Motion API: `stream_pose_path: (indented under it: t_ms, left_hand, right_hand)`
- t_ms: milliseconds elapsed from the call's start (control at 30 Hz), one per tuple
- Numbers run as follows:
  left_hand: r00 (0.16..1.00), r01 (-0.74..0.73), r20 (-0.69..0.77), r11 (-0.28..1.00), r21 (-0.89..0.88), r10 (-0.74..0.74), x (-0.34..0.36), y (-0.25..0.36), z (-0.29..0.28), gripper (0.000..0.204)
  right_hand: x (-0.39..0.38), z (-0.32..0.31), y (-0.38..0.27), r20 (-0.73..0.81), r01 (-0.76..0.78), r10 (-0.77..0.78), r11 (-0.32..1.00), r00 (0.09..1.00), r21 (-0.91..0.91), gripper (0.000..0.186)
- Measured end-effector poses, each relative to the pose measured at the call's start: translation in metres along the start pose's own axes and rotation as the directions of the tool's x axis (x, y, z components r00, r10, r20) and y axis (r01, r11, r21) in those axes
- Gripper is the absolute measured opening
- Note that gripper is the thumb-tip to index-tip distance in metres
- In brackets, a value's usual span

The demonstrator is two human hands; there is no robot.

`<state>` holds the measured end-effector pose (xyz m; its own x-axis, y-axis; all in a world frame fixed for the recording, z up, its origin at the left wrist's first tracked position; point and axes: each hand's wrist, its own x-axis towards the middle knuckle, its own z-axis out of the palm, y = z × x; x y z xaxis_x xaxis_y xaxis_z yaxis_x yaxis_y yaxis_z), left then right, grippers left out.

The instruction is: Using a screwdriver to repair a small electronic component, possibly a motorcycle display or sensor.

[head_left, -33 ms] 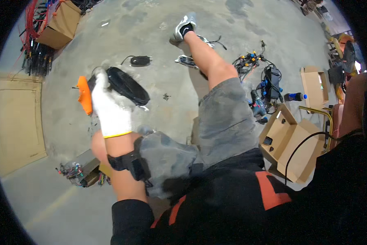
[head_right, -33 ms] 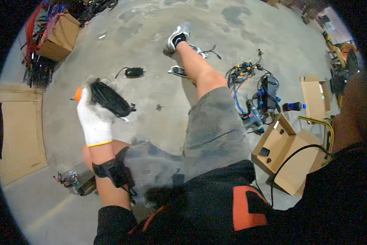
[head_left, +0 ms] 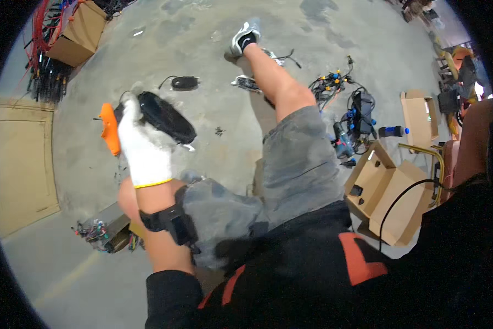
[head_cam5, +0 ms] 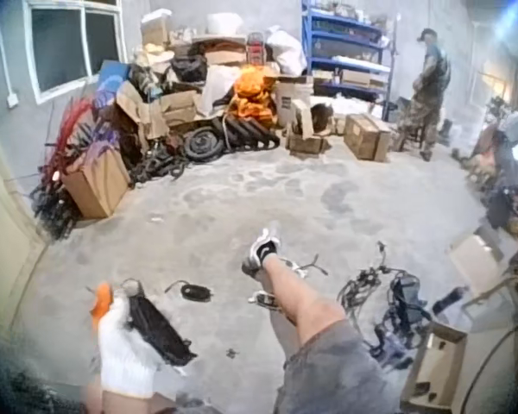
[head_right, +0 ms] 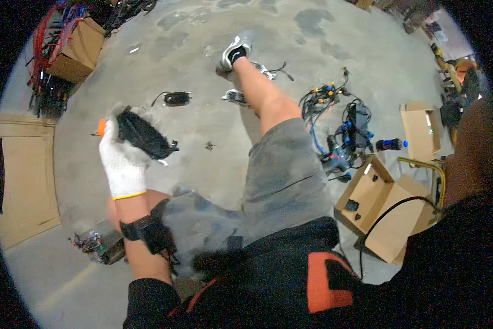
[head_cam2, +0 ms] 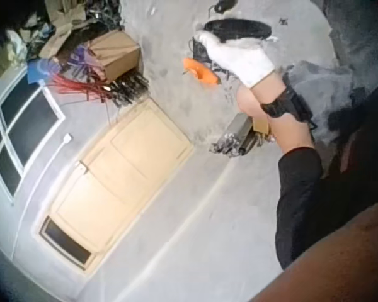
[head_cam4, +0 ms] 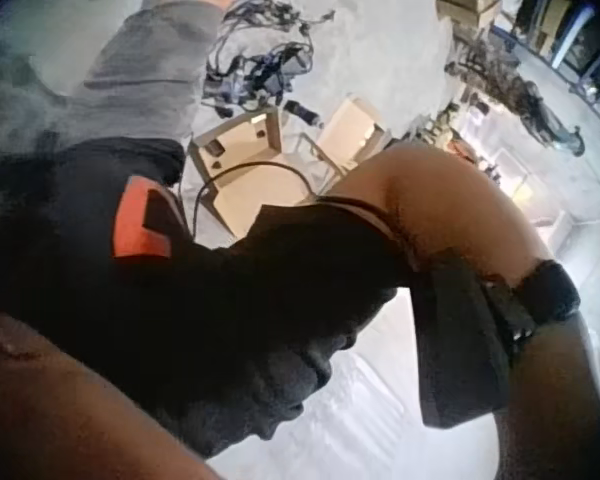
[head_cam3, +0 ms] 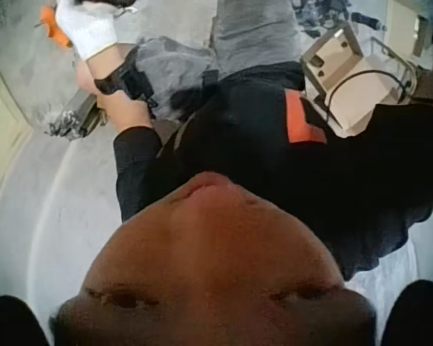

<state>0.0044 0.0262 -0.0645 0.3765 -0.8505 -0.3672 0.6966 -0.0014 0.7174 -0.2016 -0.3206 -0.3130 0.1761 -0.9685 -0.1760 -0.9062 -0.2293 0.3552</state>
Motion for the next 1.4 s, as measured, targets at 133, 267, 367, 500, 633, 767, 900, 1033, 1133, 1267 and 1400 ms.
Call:
stream_pose_path:
  t_ms: [133,267,367,500,633,767,900,1033,1133,1267,1400]
  left_hand:
    - [1.000,0.015,0.015,1.000,-0.017,-0.015,-0.006,0.002,0.003,0.033]
    - [1.000,-0.013,0.012,1.000,0.011,0.013,-0.004,0.003,0.003,0.034]
    - [0.999,0.009,-0.032,0.999,-0.046,-0.010,0.001,0.003,-0.001,0.033]
    - [0.999,0.012,0.031,0.998,-0.056,-0.010,0.006,-0.001,-0.008,0.034]
    - [0.997,0.015,0.075,0.996,-0.082,-0.009,0.006,0.001,-0.008,0.035]
    - [0.996,0.065,0.065,0.985,-0.158,-0.056,-0.001,0.002,-0.001,0.036]
    - [0.997,0.064,0.046,0.986,-0.155,-0.058,-0.007,0.003,0.005,0.037]
    - [0.994,0.105,0.041,0.977,-0.187,-0.099,-0.007,0.003,0.007,0.039]
    - [0.991,0.069,0.124,0.985,-0.160,-0.049,-0.009,0.003,0.004,0.033]
    - [0.994,0.083,0.096,0.966,-0.247,-0.061,-0.003,0.006,0.001,0.033]
    - [0.981,0.109,0.183,0.968,-0.228,-0.067,-0.005,0.009,0.004,0.039]
  right_hand:
    - [-0.016,-0.017,0.010,0.038,0.008,-0.007,1.000,0.999,-0.022,0.084]
    - [-0.014,-0.015,0.013,-0.075,-0.026,0.023,0.999,0.997,-0.038,0.089]
    - [-0.012,-0.007,0.003,-0.086,-0.020,0.019,1.000,0.996,-0.003,0.089]
    - [-0.016,-0.007,-0.005,-0.093,0.002,-0.004,1.000,0.996,-0.022,0.084]
    - [-0.021,-0.021,0.001,-0.112,0.013,-0.019,0.999,0.994,-0.049,0.080]
    - [-0.015,-0.023,0.001,-0.118,0.041,-0.046,0.998,0.992,-0.049,0.076]
    - [0.004,0.006,-0.005,-0.061,0.006,-0.008,0.999,0.998,-0.036,0.080]
    - [0.025,0.037,-0.006,-0.282,-0.107,0.093,0.994,0.955,-0.035,0.078]
    - [0.007,0.022,-0.013,-0.141,0.033,-0.048,0.994,0.989,-0.105,0.072]
    - [-0.066,-0.078,-0.005,-0.083,0.006,-0.018,0.991,0.996,-0.134,0.070]
    - [-0.174,-0.204,0.107,-0.211,0.066,0.065,0.826,0.975,0.560,0.054]
